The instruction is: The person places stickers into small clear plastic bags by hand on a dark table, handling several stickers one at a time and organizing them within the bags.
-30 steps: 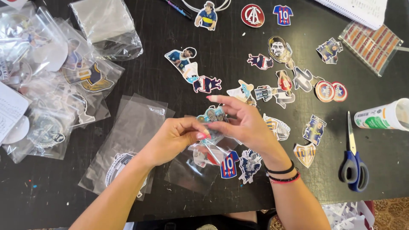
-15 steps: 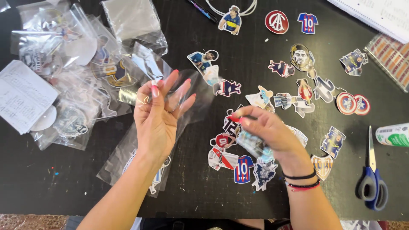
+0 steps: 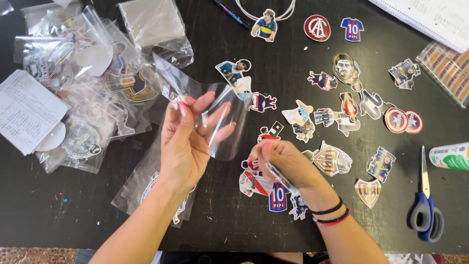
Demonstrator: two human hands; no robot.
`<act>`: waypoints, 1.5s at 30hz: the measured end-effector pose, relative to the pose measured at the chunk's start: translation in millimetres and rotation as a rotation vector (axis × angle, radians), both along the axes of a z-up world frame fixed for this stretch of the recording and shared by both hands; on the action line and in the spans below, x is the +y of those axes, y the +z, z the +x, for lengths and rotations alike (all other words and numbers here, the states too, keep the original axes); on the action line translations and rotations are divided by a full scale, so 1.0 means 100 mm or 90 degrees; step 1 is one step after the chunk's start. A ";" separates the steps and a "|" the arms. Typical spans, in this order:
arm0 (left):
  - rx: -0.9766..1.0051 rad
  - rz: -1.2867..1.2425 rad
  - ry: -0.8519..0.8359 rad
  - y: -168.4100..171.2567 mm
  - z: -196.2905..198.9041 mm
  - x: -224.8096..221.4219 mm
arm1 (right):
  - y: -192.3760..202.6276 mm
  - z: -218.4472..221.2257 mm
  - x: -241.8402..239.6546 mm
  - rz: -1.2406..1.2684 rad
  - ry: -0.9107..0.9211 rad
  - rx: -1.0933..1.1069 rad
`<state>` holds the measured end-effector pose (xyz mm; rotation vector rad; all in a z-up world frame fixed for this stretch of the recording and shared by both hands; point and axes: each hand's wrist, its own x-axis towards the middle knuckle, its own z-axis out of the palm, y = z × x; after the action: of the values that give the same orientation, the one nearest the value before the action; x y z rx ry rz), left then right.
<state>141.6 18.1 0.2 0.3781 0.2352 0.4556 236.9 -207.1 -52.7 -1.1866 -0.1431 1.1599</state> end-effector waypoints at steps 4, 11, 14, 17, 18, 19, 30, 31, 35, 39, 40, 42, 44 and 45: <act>-0.014 0.015 -0.035 0.00 -0.04 -0.05 | 0.20 -0.12 0.19 -0.015 -0.041 -0.087; -0.081 0.110 -0.074 0.03 -0.10 -0.05 | 0.50 -0.12 0.21 0.102 -0.226 -0.121; 0.022 0.232 0.028 0.14 -0.04 0.10 | 0.58 0.03 0.10 -0.082 -0.291 -0.296; 0.196 0.348 0.086 0.16 -0.06 0.17 | 0.73 0.11 0.06 -0.147 -0.328 -0.330; 0.196 0.348 0.084 0.19 -0.05 0.16 | 0.69 0.13 0.04 -0.148 -0.330 -0.329; 0.225 0.373 0.068 0.22 -0.04 0.15 | 0.65 0.15 0.03 -0.121 -0.388 -0.354; 0.353 0.409 0.024 0.27 0.00 0.13 | 0.66 0.31 -0.12 -0.097 -0.414 -0.321; 0.364 0.397 0.026 0.24 0.00 0.14 | 0.67 0.31 -0.12 -0.122 -0.420 -0.321; 0.324 0.416 0.079 -0.29 0.00 0.23 | 0.47 0.33 -0.13 -0.149 -0.469 -0.379; 0.302 0.449 0.087 -0.14 0.02 0.19 | 0.56 0.35 -0.11 -0.169 -0.473 -0.389; 0.300 0.446 0.072 -0.07 0.01 0.16 | 0.58 0.36 -0.11 -0.159 -0.465 -0.383; 0.296 0.444 0.056 0.01 0.01 0.14 | 0.62 0.37 -0.10 -0.149 -0.457 -0.377; 0.297 0.469 0.047 0.03 0.01 0.13 | 0.66 0.36 -0.07 -0.152 -0.459 -0.351; 0.298 0.468 0.048 0.01 0.00 0.14 | 0.67 0.36 -0.07 -0.152 -0.457 -0.350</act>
<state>141.9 31.7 1.0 1.2041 0.5372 0.5145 272.5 -213.6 14.0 -1.5729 0.0145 0.2106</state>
